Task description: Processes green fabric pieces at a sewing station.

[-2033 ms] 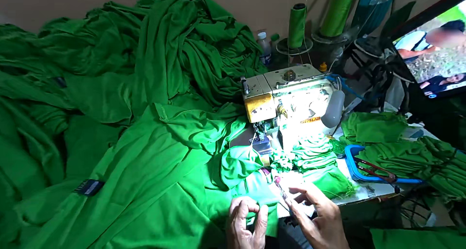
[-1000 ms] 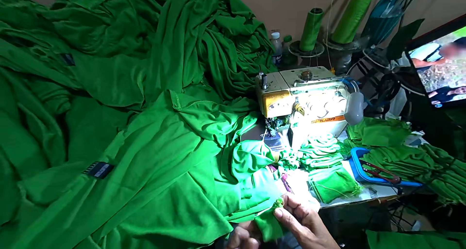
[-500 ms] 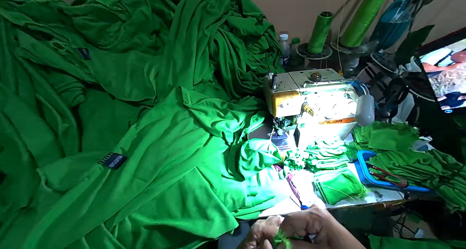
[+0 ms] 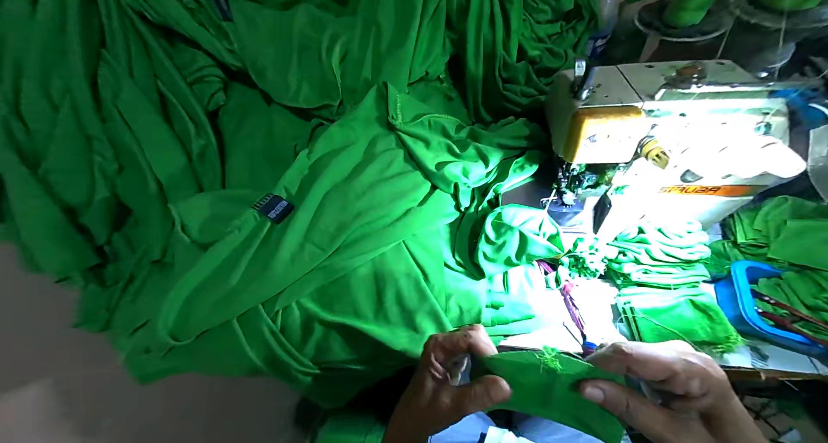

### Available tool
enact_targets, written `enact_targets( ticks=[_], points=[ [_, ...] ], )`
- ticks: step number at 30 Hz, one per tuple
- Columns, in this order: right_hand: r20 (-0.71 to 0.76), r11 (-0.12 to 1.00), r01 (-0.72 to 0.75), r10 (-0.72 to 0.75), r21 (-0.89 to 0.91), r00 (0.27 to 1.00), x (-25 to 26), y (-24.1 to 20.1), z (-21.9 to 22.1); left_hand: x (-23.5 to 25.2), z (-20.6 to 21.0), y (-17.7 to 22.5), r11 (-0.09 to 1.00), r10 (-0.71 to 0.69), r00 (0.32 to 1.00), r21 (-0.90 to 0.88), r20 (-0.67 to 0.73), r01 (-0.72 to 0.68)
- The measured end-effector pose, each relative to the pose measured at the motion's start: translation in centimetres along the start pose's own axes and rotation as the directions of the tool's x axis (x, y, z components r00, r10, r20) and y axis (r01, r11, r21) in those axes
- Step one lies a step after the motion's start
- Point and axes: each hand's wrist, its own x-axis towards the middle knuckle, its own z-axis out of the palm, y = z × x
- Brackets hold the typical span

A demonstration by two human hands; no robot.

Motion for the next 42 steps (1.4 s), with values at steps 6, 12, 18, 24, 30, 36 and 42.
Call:
enact_targets(
  ticks=[6, 12, 18, 24, 30, 36, 42],
  points=[
    [-0.275, 0.988, -0.008, -0.035, -0.155, 0.961, 0.0, 2.3, 2.6, 0.6, 0.5, 1.1, 0.966, 0.006, 0.971, 0.253, -0.240, 0.056],
    [-0.487, 0.984, -0.017, -0.074, -0.180, 0.870, 2.0, 4.7, 4.3, 3.8, 0.2, 0.7, 0.874, 0.075, 0.954, 0.479, -0.289, 0.077],
    [-0.582, 0.978, -0.170, 0.069, -0.121, 0.810, 5.9, 4.8, 3.7, 11.0, -0.5, 1.1, 0.658, 0.006, 0.956, 0.721, -0.292, 0.216],
    [-0.604, 0.885, -0.432, 0.252, -0.172, 0.756, 8.1, 7.0, 2.8, 16.3, 0.9, 1.8, 0.376, -0.340, 0.859, 0.783, -0.382, 0.496],
    [-0.589, 0.921, -0.387, 0.291, -0.041, 0.754, 8.3, 6.9, 2.8, 14.1, -0.3, -1.7, 0.490, 0.286, 0.936, 0.871, -0.204, 0.040],
    [-0.608, 0.901, -0.433, 0.329, -0.027, 0.722, 7.0, 6.8, 1.7, 15.6, 0.1, -2.1, 0.579, 0.264, 0.946, 0.815, -0.190, 0.002],
    [-0.583, 0.936, -0.331, 0.335, 0.118, 0.740, 3.1, 7.3, 0.9, 18.7, 0.9, -1.5, 0.503, -0.356, 0.920, 0.796, -0.164, 0.337]
  ],
)
